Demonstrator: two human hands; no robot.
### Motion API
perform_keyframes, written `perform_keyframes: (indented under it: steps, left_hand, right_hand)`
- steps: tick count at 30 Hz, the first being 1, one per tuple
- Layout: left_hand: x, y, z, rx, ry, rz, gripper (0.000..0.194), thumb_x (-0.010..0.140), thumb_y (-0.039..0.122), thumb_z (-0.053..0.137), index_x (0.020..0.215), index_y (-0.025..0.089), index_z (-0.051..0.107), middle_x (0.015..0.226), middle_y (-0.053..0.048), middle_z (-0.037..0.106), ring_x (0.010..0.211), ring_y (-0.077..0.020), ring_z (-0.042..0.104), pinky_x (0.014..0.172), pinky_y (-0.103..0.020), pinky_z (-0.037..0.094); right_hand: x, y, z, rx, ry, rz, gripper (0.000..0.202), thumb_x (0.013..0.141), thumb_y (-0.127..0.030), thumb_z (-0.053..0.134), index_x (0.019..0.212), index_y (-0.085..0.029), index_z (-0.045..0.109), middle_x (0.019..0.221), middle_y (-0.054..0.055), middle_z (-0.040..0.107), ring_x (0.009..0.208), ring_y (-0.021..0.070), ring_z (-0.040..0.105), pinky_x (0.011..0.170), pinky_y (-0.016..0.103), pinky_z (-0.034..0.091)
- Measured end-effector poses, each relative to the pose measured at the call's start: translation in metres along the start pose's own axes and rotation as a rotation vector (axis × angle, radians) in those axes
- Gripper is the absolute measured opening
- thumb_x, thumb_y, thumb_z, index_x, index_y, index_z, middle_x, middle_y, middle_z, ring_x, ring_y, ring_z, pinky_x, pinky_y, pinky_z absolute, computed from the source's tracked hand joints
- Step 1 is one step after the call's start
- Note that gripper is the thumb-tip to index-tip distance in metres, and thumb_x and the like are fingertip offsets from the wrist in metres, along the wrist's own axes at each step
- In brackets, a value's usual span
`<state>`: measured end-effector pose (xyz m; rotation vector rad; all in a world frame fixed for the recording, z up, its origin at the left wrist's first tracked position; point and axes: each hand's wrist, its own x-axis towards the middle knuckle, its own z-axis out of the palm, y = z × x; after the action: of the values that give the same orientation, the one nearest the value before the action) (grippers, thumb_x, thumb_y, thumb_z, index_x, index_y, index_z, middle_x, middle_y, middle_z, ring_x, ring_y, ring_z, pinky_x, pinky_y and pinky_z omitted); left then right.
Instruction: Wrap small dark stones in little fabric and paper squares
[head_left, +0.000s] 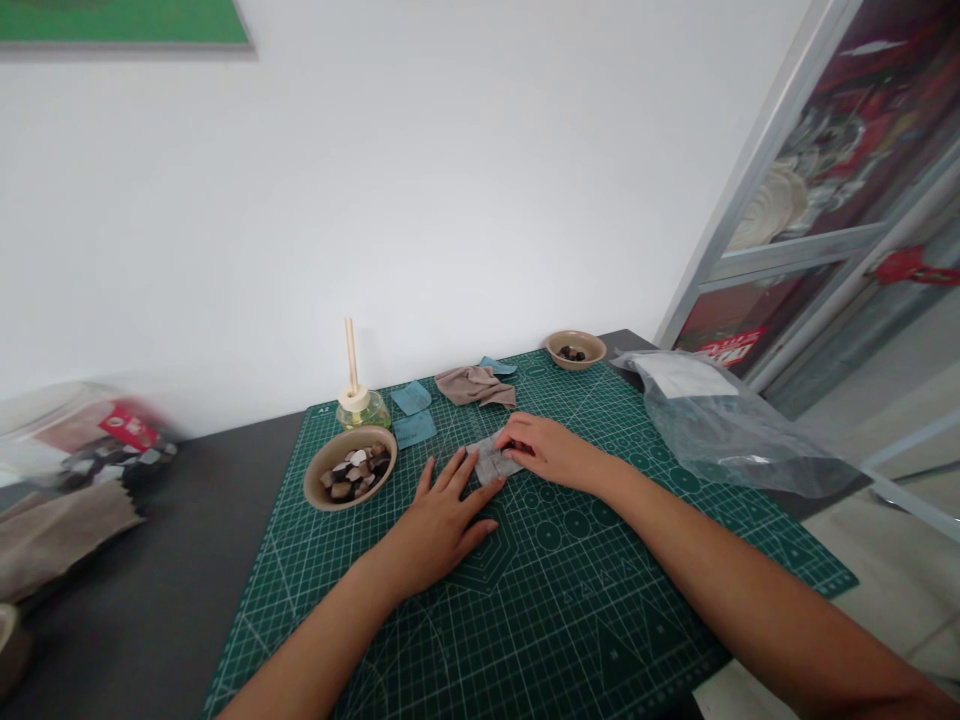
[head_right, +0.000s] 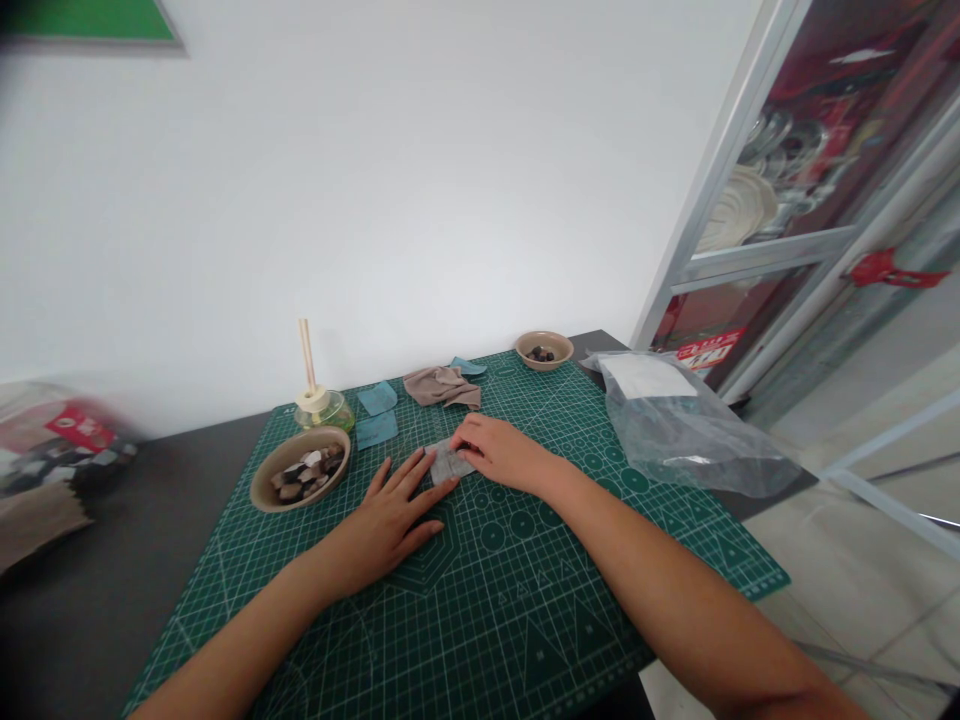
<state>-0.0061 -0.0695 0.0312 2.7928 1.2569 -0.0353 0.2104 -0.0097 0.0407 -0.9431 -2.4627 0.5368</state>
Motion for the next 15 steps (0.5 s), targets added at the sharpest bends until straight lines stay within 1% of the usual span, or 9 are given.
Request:
perform_keyframes:
  steps: [5, 8, 12, 15]
  left_hand:
    - [-0.0003, 0.0003, -0.0004, 0.011, -0.009, -0.003, 0.048, 0.097, 0.042, 0.039, 0.143, 0.031, 0.031, 0.153, -0.012, 0.018, 0.141, -0.0305, 0.009, 0.107, -0.06, 0.014]
    - [-0.0004, 0.0009, -0.0014, 0.013, -0.017, -0.005, 0.047, 0.097, 0.041, 0.04, 0.143, 0.031, 0.032, 0.153, -0.012, 0.018, 0.14, -0.0309, 0.008, 0.107, -0.061, 0.014]
    - [0.0001, 0.0008, -0.0016, 0.013, -0.015, -0.003, 0.048, 0.097, 0.041, 0.04, 0.143, 0.031, 0.031, 0.153, -0.013, 0.019, 0.14, -0.031, 0.009, 0.107, -0.061, 0.015]
    - [-0.0001, 0.0002, -0.0004, 0.005, -0.001, -0.003, 0.048, 0.097, 0.041, 0.041, 0.143, 0.031, 0.032, 0.153, -0.012, 0.02, 0.14, -0.0314, 0.01, 0.107, -0.061, 0.015]
  right_hand:
    - [0.0002, -0.0037, 0.0046, 0.04, -0.045, 0.009, 0.014, 0.083, -0.01, 0.057, 0.095, -0.016, 0.058, 0.093, 0.005, 0.057, 0.078, 0.015, 0.055, 0.071, 0.027, 0.044]
    - [0.0, -0.0019, 0.0007, 0.002, -0.021, 0.021, 0.013, 0.082, -0.007, 0.056, 0.092, -0.016, 0.06, 0.093, 0.005, 0.056, 0.079, 0.015, 0.054, 0.072, 0.028, 0.044]
    - [0.0011, 0.0023, -0.0021, 0.041, 0.008, 0.048, 0.009, 0.084, -0.013, 0.058, 0.09, -0.015, 0.063, 0.086, 0.004, 0.057, 0.075, 0.0142, 0.055, 0.069, 0.026, 0.044]
    - [0.0027, 0.006, 0.0006, 0.006, 0.041, 0.02, 0.01, 0.085, -0.013, 0.057, 0.091, -0.015, 0.065, 0.09, 0.005, 0.059, 0.083, 0.0166, 0.056, 0.076, 0.03, 0.045]
